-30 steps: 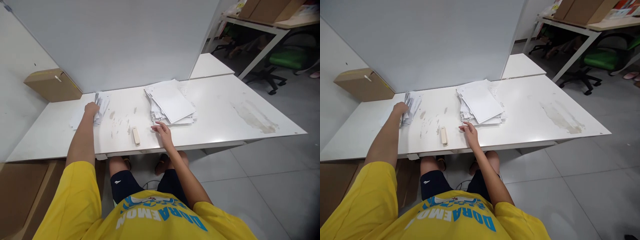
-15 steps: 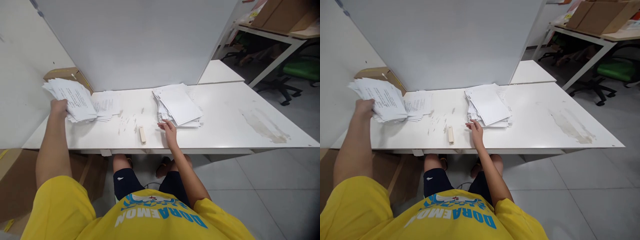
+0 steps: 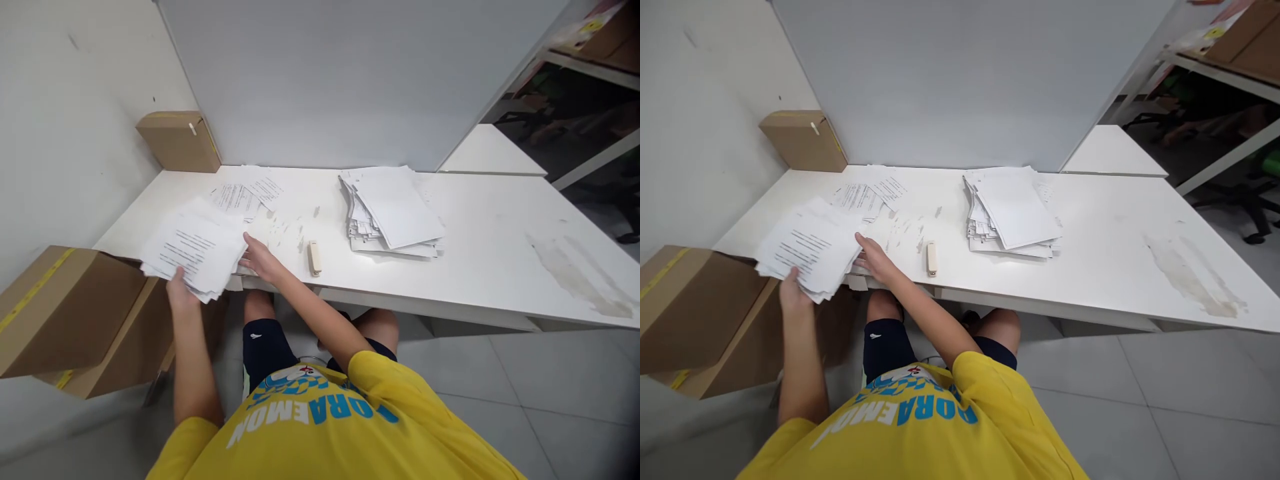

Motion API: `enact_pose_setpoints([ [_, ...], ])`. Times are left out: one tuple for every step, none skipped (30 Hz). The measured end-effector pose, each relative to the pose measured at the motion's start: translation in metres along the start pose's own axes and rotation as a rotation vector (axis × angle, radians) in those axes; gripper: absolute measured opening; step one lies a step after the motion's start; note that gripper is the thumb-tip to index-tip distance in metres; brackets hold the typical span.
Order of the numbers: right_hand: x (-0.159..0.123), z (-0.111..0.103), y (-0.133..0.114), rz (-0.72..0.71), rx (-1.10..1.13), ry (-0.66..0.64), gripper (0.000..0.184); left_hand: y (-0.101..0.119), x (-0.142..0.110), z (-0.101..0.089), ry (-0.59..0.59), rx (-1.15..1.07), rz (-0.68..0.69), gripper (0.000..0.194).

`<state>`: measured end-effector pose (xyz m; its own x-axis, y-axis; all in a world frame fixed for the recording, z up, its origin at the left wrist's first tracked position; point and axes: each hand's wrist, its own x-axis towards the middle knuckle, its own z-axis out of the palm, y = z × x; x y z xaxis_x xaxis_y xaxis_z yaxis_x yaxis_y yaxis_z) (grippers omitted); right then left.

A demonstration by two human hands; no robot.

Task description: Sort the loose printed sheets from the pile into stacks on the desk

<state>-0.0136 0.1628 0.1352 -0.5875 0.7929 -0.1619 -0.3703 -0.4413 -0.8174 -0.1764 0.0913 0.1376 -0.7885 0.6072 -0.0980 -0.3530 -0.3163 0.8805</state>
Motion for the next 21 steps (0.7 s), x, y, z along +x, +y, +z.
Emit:
enact_pose_setpoints([
  [0.003,0.001,0.006,-0.008,-0.096,0.08,0.049,-0.009,-0.007,-0.009,0.019,-0.004,-0.031,0.052],
  [0.006,0.0,0.009,-0.019,-0.224,0.179,0.048,-0.018,-0.014,-0.017,0.044,-0.017,-0.056,0.056],
  [0.01,-0.003,0.01,-0.035,-0.369,0.278,0.047,-0.025,-0.021,-0.022,0.072,-0.027,-0.067,0.059],
  [0.015,-0.008,0.008,-0.061,-0.519,0.359,0.048,-0.031,-0.026,-0.025,0.107,-0.033,-0.076,0.06],
  [0.021,-0.012,0.003,-0.098,-0.672,0.412,0.049,-0.037,-0.031,-0.027,0.148,-0.037,-0.09,0.06],
  [0.028,-0.017,-0.002,-0.139,-0.827,0.435,0.049,-0.041,-0.036,-0.027,0.191,-0.042,-0.105,0.059],
  [0.036,-0.02,-0.009,-0.174,-0.98,0.428,0.049,-0.045,-0.04,-0.026,0.221,-0.051,-0.122,0.058],
  [0.044,-0.022,-0.016,-0.193,-1.128,0.388,0.048,-0.048,-0.043,-0.025,0.227,-0.066,-0.141,0.057],
  [0.052,-0.022,-0.021,-0.192,-1.271,0.323,0.047,-0.05,-0.046,-0.022,0.209,-0.088,-0.162,0.057],
  [0.06,-0.02,-0.025,-0.178,-1.397,0.246,0.046,-0.052,-0.048,-0.019,0.18,-0.118,-0.18,0.056],
  [0.066,-0.017,-0.028,-0.157,-1.498,0.17,0.045,-0.053,-0.049,-0.016,0.149,-0.153,-0.199,0.056],
  [0.071,-0.014,-0.029,-0.137,-1.572,0.105,0.044,-0.054,-0.05,-0.012,0.126,-0.188,-0.219,0.056],
  [0.074,-0.011,-0.028,-0.124,-1.624,0.059,0.043,-0.054,-0.051,-0.008,0.112,-0.223,-0.235,0.055],
  [0.076,-0.007,-0.027,-0.12,-1.661,0.032,0.042,-0.055,-0.051,-0.005,0.106,-0.255,-0.245,0.055],
  [0.076,-0.005,-0.026,-0.121,-1.685,0.018,0.041,-0.055,-0.052,-0.002,0.099,-0.283,-0.253,0.055],
  [0.076,-0.003,-0.025,-0.119,-1.699,0.006,0.04,-0.055,-0.053,0.001,0.088,-0.309,-0.258,0.054],
  [0.075,-0.002,-0.024,-0.115,-1.709,-0.007,0.039,-0.055,-0.053,0.004,0.078,-0.33,-0.258,0.054],
  [0.074,-0.002,-0.025,-0.109,-1.716,-0.023,0.038,-0.056,-0.054,0.007,0.073,-0.345,-0.254,0.055],
  [0.075,-0.002,-0.027,-0.099,-1.72,-0.04,0.037,-0.056,-0.054,0.009,0.074,-0.355,-0.247,0.055],
  [0.077,-0.003,-0.03,-0.085,-1.721,-0.062,0.034,-0.057,-0.054,0.012,0.079,-0.359,-0.243,0.055],
  [0.08,-0.004,-0.034,-0.068,-1.721,-0.086,0.031,-0.059,-0.053,0.014,0.087,-0.36,-0.241,0.055],
])
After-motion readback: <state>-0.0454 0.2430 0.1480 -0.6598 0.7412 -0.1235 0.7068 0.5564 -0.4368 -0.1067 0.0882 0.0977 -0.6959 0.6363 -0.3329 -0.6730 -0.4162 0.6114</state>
